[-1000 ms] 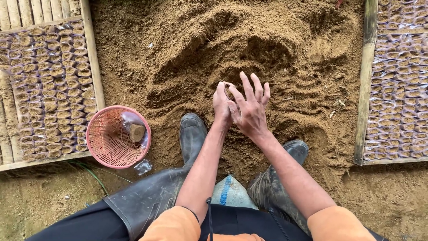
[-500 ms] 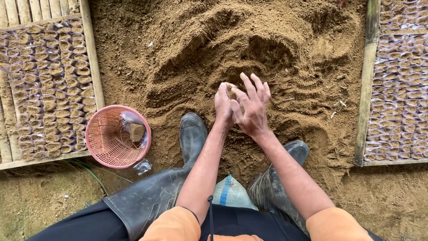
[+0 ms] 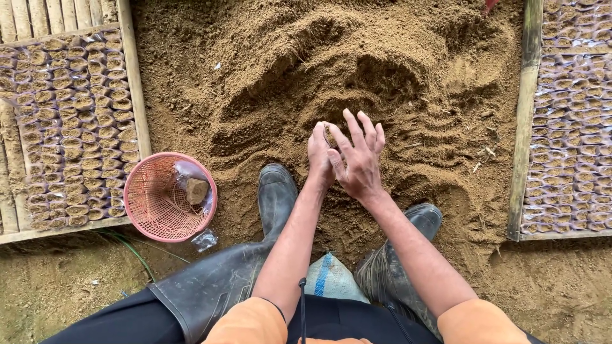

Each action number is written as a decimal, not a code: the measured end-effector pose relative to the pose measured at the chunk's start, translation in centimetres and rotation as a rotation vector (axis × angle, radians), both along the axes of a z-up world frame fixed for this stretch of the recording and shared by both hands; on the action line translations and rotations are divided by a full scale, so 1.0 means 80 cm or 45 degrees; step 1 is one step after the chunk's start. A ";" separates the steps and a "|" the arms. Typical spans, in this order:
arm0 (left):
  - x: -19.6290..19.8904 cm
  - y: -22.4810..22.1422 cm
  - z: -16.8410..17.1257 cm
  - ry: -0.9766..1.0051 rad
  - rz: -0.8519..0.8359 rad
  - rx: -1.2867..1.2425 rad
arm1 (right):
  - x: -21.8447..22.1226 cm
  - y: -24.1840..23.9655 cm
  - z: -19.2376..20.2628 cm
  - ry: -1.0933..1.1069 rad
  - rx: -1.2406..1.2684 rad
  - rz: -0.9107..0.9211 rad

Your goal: Filling small seedling trays with soil by hand in an agricultural setting.

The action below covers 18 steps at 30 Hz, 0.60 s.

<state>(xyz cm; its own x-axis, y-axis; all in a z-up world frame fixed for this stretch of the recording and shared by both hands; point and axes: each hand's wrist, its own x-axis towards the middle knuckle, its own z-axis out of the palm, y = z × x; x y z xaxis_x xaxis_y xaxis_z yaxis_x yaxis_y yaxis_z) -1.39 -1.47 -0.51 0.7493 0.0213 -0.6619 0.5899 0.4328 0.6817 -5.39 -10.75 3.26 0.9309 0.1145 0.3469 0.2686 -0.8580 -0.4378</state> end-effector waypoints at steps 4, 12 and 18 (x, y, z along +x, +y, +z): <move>0.002 -0.003 0.007 -0.244 -0.042 0.018 | 0.000 0.007 0.003 -0.012 -0.121 -0.014; 0.004 -0.002 0.008 -0.274 0.006 -0.090 | -0.003 0.010 -0.001 -0.084 -0.314 -0.050; 0.000 0.002 0.037 -0.325 -0.057 0.003 | -0.010 0.014 -0.024 -0.102 -0.331 -0.131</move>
